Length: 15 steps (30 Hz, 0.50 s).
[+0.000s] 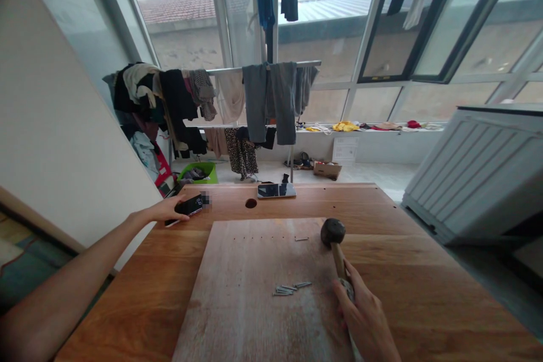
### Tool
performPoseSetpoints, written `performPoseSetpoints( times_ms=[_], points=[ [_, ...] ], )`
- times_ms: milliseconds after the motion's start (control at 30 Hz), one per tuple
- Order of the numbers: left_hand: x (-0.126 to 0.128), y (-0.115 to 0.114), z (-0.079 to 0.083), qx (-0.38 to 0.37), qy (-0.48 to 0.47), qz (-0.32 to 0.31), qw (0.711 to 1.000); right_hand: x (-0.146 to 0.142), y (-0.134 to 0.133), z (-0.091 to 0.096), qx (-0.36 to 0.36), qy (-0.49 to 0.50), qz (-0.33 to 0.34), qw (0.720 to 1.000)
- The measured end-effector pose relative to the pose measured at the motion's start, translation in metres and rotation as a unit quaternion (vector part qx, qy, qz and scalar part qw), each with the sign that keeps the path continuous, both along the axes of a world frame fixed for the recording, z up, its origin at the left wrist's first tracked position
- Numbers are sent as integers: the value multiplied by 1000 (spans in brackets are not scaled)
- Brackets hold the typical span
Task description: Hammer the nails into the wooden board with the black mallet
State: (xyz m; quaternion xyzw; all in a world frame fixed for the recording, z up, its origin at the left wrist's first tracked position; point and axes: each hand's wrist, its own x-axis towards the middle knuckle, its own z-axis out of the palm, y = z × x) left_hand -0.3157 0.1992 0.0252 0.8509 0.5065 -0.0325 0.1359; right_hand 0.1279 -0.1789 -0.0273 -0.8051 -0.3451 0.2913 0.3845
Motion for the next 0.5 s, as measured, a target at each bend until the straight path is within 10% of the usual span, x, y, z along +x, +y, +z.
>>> performPoseSetpoints(
  times_ms=[500],
  points=[
    [56, 57, 14, 6, 70, -71, 995, -6, -1, 7, 21, 7, -12, 1000]
  ],
)
